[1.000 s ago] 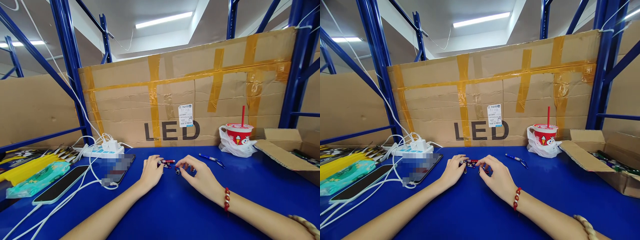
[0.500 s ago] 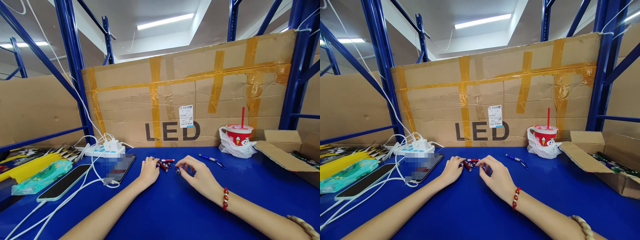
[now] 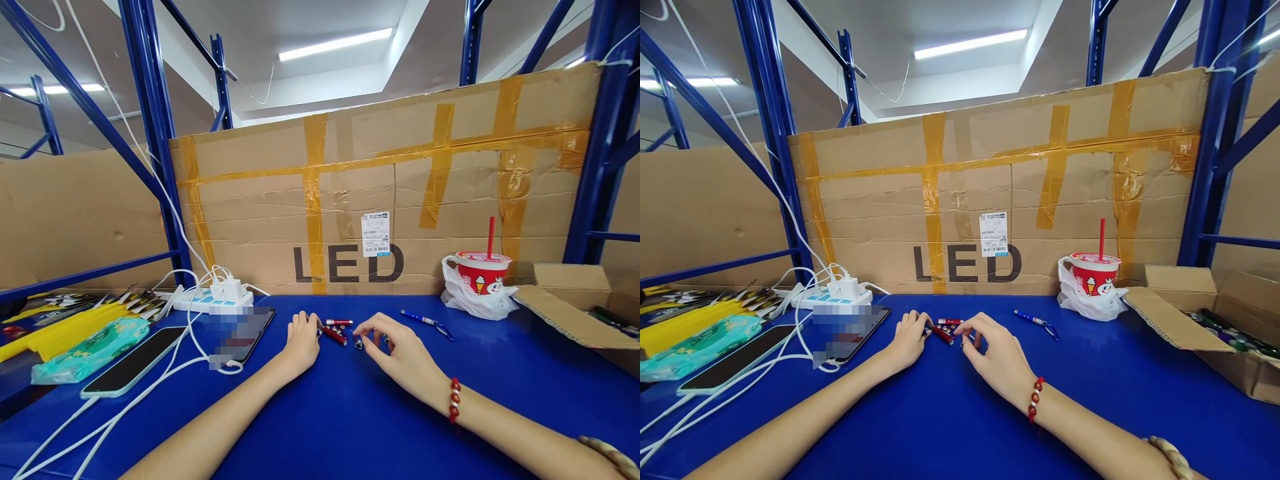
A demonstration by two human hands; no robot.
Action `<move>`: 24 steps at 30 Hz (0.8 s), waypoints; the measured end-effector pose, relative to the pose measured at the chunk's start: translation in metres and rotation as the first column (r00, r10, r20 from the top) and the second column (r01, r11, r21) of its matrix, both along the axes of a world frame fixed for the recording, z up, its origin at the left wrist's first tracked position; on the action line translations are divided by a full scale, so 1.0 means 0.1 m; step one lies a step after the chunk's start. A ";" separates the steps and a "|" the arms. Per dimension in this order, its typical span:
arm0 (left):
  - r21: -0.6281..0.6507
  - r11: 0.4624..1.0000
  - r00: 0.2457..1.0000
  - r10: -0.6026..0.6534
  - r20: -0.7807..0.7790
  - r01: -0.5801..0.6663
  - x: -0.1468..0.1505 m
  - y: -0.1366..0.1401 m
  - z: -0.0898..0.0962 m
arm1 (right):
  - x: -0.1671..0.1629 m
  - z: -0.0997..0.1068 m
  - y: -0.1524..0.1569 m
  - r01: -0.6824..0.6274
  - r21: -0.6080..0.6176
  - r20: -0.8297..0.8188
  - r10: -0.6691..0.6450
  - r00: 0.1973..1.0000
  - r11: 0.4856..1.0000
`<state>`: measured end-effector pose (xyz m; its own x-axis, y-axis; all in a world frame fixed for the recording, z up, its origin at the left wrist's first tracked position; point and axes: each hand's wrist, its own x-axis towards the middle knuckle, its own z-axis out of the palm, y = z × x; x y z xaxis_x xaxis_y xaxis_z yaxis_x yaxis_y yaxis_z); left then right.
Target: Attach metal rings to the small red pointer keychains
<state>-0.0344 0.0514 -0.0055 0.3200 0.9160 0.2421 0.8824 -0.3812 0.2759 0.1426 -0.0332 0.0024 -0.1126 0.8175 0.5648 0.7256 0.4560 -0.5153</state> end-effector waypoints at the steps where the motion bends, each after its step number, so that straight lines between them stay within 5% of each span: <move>1: 0.002 1.000 1.000 0.001 0.004 -0.001 0.00 0.00 0.00 | 0.00 0.00 0.00 0.000 -0.001 0.002 0.000 1.000 1.000; 15: -0.088 0.993 0.996 0.084 0.020 -0.082 0.02 -0.02 0.10 | -0.01 0.00 -0.01 0.000 0.005 0.000 0.000 1.000 1.000; 24: -0.015 0.999 0.999 0.033 0.008 -0.033 -0.07 0.08 0.03 | -0.01 -0.01 0.00 -0.012 0.013 0.009 0.012 1.000 1.000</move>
